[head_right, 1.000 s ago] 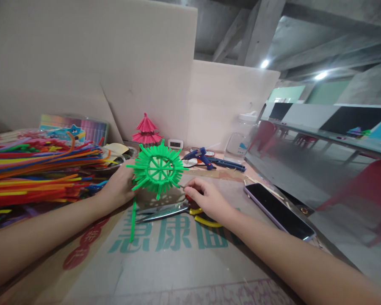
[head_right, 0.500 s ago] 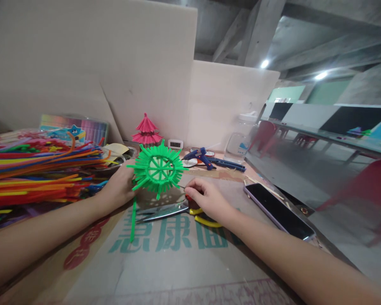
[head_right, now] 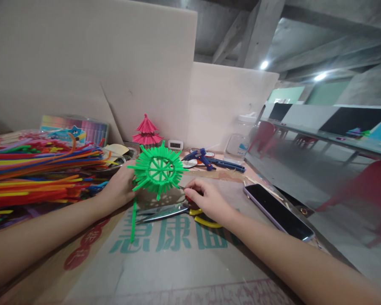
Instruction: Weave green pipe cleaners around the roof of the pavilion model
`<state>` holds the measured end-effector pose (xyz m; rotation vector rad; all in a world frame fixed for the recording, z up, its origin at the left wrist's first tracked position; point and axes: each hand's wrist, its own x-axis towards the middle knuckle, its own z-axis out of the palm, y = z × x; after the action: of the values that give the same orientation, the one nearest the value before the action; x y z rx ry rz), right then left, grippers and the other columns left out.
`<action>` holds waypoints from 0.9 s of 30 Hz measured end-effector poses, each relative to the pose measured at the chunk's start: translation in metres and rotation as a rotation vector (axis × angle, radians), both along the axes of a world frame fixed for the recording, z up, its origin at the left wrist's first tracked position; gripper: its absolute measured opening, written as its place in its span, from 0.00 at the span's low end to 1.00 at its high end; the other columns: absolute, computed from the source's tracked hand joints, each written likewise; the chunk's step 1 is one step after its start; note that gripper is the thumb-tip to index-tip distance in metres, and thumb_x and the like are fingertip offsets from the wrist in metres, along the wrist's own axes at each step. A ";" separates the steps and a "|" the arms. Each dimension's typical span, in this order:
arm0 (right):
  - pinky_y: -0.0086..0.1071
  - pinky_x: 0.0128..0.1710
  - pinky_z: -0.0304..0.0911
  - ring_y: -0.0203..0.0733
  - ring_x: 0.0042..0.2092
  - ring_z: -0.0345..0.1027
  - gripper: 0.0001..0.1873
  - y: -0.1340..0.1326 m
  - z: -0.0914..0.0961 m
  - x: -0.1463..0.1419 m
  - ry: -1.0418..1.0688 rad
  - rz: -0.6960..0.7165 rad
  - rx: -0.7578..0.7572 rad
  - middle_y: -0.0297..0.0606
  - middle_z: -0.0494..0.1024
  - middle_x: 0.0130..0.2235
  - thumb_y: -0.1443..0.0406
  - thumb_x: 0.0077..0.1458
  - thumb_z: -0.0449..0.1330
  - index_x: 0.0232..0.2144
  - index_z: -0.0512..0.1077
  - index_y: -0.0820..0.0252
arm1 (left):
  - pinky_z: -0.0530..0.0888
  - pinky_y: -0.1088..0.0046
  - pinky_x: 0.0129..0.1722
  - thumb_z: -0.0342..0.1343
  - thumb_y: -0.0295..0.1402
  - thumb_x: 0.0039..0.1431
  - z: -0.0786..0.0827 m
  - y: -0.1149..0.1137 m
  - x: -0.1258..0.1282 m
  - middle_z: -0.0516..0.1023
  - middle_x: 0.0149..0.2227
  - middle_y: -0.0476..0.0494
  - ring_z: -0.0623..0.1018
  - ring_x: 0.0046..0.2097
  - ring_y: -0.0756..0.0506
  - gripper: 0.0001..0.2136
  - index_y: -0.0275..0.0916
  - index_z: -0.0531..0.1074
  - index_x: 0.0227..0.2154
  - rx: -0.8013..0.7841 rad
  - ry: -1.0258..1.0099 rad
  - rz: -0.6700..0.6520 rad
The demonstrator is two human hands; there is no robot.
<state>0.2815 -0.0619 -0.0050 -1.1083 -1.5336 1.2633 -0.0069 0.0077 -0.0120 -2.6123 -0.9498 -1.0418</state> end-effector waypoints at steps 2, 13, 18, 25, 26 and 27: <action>0.30 0.27 0.59 0.33 0.25 0.64 0.24 0.001 -0.001 0.000 -0.019 -0.011 -0.003 0.28 0.71 0.25 0.46 0.49 0.67 0.30 0.69 0.59 | 0.71 0.53 0.58 0.53 0.25 0.56 0.000 0.000 0.000 0.72 0.54 0.34 0.70 0.58 0.36 0.16 0.36 0.68 0.48 0.015 -0.001 -0.012; 0.30 0.27 0.59 0.33 0.26 0.63 0.23 0.000 0.000 0.000 -0.015 0.013 0.013 0.28 0.70 0.26 0.46 0.51 0.66 0.33 0.70 0.59 | 0.71 0.54 0.57 0.52 0.26 0.57 0.002 -0.001 0.001 0.73 0.51 0.35 0.71 0.56 0.36 0.14 0.36 0.68 0.47 -0.027 -0.002 0.016; 0.31 0.29 0.62 0.35 0.27 0.65 0.23 0.000 -0.001 -0.001 -0.028 -0.015 -0.035 0.30 0.72 0.27 0.46 0.49 0.68 0.31 0.69 0.58 | 0.71 0.52 0.57 0.52 0.25 0.55 0.002 -0.001 0.002 0.73 0.53 0.34 0.70 0.57 0.36 0.18 0.37 0.67 0.49 -0.035 -0.001 0.023; 0.30 0.26 0.59 0.33 0.25 0.63 0.25 0.000 0.002 0.000 -0.013 0.013 0.005 0.28 0.70 0.26 0.44 0.50 0.66 0.32 0.69 0.59 | 0.71 0.52 0.58 0.51 0.22 0.52 0.003 -0.001 0.001 0.72 0.54 0.35 0.70 0.58 0.36 0.21 0.37 0.67 0.51 -0.027 0.019 0.031; 0.29 0.26 0.58 0.33 0.25 0.63 0.25 0.000 0.002 0.000 -0.017 0.014 0.013 0.28 0.70 0.26 0.44 0.50 0.66 0.32 0.69 0.59 | 0.71 0.52 0.58 0.51 0.22 0.52 0.003 -0.001 0.001 0.72 0.54 0.35 0.70 0.58 0.36 0.21 0.37 0.67 0.50 -0.029 0.018 0.032; 0.29 0.26 0.58 0.33 0.25 0.62 0.25 0.000 0.002 0.000 -0.024 0.012 0.018 0.28 0.70 0.25 0.44 0.50 0.66 0.32 0.69 0.59 | 0.71 0.52 0.58 0.51 0.22 0.52 0.003 -0.001 0.001 0.72 0.53 0.36 0.70 0.58 0.36 0.21 0.37 0.67 0.50 -0.033 0.017 0.034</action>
<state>0.2813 -0.0619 -0.0029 -1.1081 -1.5682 1.2462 -0.0056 0.0067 -0.0094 -2.6176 -1.0121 -1.0021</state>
